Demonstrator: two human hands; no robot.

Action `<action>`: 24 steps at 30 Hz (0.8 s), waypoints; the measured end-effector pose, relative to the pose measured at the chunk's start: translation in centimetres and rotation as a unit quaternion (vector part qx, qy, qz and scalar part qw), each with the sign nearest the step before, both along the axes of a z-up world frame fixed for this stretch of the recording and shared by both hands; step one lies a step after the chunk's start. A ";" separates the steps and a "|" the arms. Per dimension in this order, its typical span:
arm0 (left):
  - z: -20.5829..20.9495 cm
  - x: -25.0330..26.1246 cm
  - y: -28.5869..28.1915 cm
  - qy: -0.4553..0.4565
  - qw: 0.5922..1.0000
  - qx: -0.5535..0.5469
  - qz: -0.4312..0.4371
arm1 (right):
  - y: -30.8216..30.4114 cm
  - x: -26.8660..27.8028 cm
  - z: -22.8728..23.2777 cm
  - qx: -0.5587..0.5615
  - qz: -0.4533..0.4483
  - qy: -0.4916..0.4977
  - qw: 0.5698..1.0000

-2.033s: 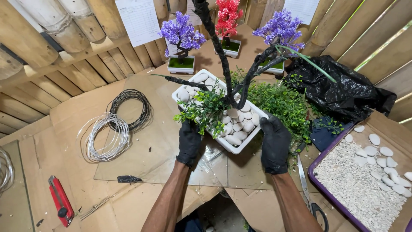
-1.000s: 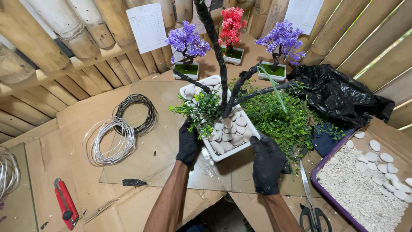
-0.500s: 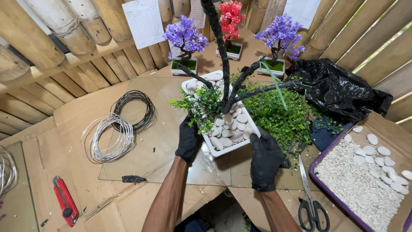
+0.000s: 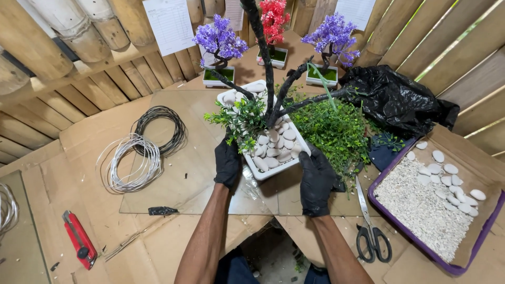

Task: The person arranges artificial green foliage and branches into a white rectangular planter filled with white stones. They use their gloved hands to position the stems and adjust the placement of the leaves within the container.

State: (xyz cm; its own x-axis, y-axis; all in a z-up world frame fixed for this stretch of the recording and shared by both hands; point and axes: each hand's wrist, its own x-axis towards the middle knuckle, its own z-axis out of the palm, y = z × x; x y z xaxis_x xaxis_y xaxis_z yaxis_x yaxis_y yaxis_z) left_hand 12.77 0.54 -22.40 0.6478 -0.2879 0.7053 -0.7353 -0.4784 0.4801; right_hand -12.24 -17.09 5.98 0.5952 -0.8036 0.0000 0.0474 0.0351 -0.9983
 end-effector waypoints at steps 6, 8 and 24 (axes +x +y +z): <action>3.1 -1.7 -0.5 -0.032 0.999 0.008 0.032 | -0.4 0.4 -0.7 0.003 0.002 0.026 1.000; 2.4 -1.0 -0.7 -0.043 0.999 0.005 0.030 | -0.5 0.4 -0.9 0.002 0.006 0.035 0.999; -7.4 2.4 0.1 -0.170 0.971 0.063 0.158 | -0.7 -0.4 1.7 0.045 0.038 0.033 0.998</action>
State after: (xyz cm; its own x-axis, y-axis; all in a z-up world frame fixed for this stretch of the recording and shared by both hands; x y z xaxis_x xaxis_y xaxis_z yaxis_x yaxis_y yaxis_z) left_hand 15.21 0.66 -29.77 0.4546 -0.2109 0.8654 -0.6476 -0.7453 0.1585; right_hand -12.64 -17.78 7.71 0.6504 -0.7513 -0.1119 -0.0252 0.1259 -0.9917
